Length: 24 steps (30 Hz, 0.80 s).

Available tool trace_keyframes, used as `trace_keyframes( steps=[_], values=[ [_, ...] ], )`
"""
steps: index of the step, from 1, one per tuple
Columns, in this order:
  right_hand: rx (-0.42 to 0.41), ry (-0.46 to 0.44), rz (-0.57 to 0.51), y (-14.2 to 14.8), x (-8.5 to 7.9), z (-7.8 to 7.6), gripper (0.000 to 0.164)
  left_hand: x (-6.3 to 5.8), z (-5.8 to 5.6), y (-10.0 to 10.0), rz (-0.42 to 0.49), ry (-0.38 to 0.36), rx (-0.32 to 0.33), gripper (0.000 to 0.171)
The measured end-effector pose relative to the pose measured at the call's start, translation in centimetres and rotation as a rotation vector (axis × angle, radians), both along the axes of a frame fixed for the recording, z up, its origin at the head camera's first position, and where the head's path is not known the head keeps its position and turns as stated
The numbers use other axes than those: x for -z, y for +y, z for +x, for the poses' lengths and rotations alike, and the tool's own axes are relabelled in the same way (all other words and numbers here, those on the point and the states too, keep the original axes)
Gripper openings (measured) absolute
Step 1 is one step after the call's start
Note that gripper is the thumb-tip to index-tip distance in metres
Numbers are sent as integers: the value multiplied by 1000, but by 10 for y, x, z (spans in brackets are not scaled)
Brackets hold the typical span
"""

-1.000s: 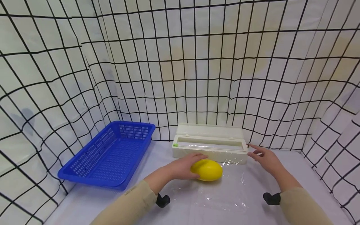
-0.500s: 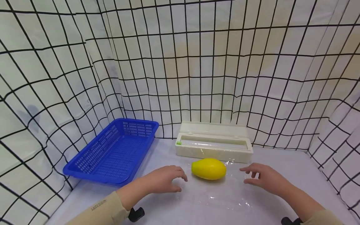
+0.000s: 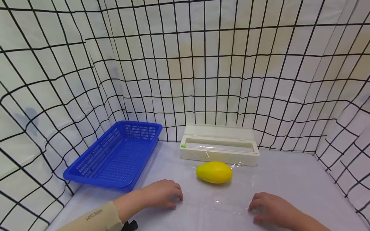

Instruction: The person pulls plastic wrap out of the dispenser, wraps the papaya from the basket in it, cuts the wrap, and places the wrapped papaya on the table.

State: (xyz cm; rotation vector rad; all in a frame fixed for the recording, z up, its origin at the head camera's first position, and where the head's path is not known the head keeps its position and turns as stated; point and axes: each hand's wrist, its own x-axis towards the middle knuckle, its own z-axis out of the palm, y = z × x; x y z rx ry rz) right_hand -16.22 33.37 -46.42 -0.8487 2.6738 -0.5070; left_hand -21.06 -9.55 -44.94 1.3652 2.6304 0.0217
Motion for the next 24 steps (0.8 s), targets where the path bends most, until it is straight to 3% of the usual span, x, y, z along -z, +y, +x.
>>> trace_keyframes(
  steps=[6, 14, 20, 24],
  values=[
    [-36, 41, 22, 1, 10, 0, 12, 6, 0, 1, -11, 43, 11, 15],
    [-146, 210, -54, 4, 16, -1, 10, 10, -3, 6, 10, 102, 17, 8],
    [-91, 124, -36, 5, 12, 0, 5, 12, -5, 10, 10, 111, 6, 7],
    [-31, 86, -35, 6, 5, 2, 2, 9, -4, 9, 45, 70, -61, 6]
  ],
)
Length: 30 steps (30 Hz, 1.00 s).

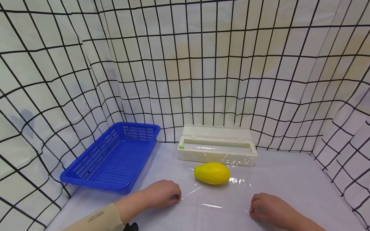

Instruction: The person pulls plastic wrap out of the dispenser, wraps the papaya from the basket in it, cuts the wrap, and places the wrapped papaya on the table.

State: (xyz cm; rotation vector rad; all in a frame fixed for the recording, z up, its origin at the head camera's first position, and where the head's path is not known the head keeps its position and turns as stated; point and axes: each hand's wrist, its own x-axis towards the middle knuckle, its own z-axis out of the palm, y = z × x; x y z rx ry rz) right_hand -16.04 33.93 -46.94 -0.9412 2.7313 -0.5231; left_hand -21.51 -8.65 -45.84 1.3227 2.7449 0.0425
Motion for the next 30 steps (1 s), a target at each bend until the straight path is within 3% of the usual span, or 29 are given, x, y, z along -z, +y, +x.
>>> trace_keyframes(
  steps=[7, 11, 15, 21, 26, 30],
  values=[
    [59, 7, -28, 3, -18, -2, 3, -15, 4, -5, 118, -104, -139, 6],
    [84, 36, -47, 4, -29, -4, 3, -20, 3, -7, 194, -127, -199, 5],
    [118, 79, -75, 5, -41, -9, 5, -24, -1, -5, 270, -135, -254, 3],
    [169, 122, -105, 5, -54, -23, 6, -28, -9, 2, 393, -193, -387, 3],
    [243, 111, -129, 5, -58, -38, 7, -27, -19, 10, 462, -246, -479, 5],
    [318, 85, -139, 2, -59, -50, 9, -25, -25, 15, 503, -246, -514, 8]
  ],
)
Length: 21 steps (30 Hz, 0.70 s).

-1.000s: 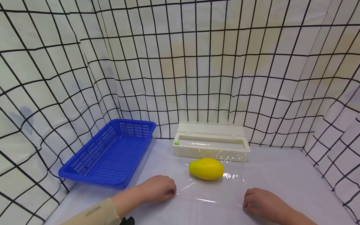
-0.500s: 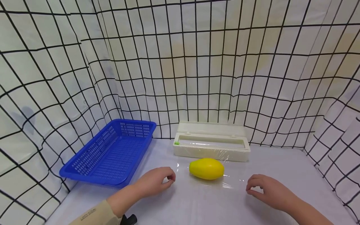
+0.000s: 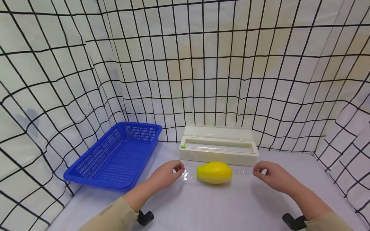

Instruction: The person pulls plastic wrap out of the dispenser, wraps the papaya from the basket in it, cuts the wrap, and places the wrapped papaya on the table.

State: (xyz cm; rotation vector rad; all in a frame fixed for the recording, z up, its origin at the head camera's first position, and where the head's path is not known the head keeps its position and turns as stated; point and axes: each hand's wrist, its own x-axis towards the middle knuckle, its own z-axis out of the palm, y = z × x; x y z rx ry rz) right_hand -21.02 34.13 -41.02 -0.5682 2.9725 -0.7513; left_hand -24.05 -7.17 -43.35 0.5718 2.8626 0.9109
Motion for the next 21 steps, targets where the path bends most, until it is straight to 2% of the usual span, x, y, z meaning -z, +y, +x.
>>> trace_keyframes(
  steps=[8, 15, 21],
  values=[
    [75, -66, -49, -2, 9, -22, 17, 8, -17, 10, 52, 6, -61, 8],
    [92, -81, -82, 1, 24, -36, 14, 14, -34, 13, 51, 8, -95, 6],
    [121, -144, -95, -1, 33, -40, 14, 22, -42, 14, 25, -58, -97, 4]
  ],
)
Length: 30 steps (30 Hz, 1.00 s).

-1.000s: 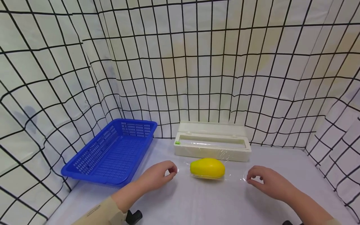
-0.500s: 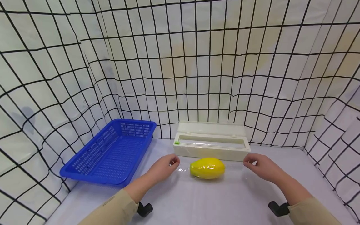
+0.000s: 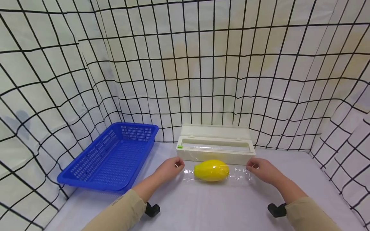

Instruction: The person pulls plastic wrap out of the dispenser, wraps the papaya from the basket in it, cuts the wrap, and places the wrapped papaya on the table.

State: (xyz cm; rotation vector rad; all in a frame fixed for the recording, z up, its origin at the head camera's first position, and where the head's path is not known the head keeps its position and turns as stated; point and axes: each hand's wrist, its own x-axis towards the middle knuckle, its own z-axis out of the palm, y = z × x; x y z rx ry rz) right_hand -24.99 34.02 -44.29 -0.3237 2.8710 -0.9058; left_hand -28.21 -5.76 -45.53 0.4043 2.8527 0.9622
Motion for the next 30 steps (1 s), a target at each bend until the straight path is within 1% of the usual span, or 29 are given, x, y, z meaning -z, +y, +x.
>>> trace_keyframes(
  steps=[2, 4, 7, 8, 9, 10, 12, 14, 16, 17, 19, 22, 25, 27, 29, 30],
  values=[
    [-2, -6, 0, -2, 1, -1, 15, 1, -1, 0, -7, -6, 3, 5],
    [-1, -6, -4, -3, 1, -2, 15, 2, -1, -1, -31, 17, -8, 4],
    [2, -3, -4, -5, 2, -2, 13, -2, 5, 1, -72, 94, -32, 9],
    [1, -2, -6, -5, 2, -2, 13, -4, 8, 3, -82, 130, -26, 11],
    [3, -1, -6, -5, 3, -1, 13, -7, 12, 5, -87, 166, -4, 13],
    [-2, -1, -7, -5, 4, -1, 13, -9, 17, 8, -101, 201, 32, 16],
    [-8, -1, -11, -5, 5, 0, 13, -14, 28, 15, -150, 270, 142, 19],
    [-8, -6, -14, -5, 9, 1, 13, -16, 37, 25, -208, 311, 257, 24],
    [0, -16, -17, -4, 13, 1, 13, -14, 42, 35, -274, 330, 336, 33],
    [6, -20, -18, -4, 15, 1, 13, -12, 43, 40, -299, 335, 358, 37],
    [4, -24, -26, -3, 17, 1, 15, -7, 41, 47, -325, 333, 377, 44],
    [4, -36, -65, 0, 15, 0, 23, -1, 36, 53, -344, 344, 380, 48],
    [7, -37, -127, 7, 11, -2, 33, 0, 31, 55, -345, 342, 373, 48],
    [35, -4, -136, 11, 7, -1, 37, -2, 29, 55, -328, 330, 369, 48],
    [56, 60, -117, 10, 3, 1, 38, -1, 28, 54, -319, 319, 367, 47],
    [64, 106, -101, 7, 0, 2, 38, -1, 28, 54, -315, 315, 367, 47]
  ],
)
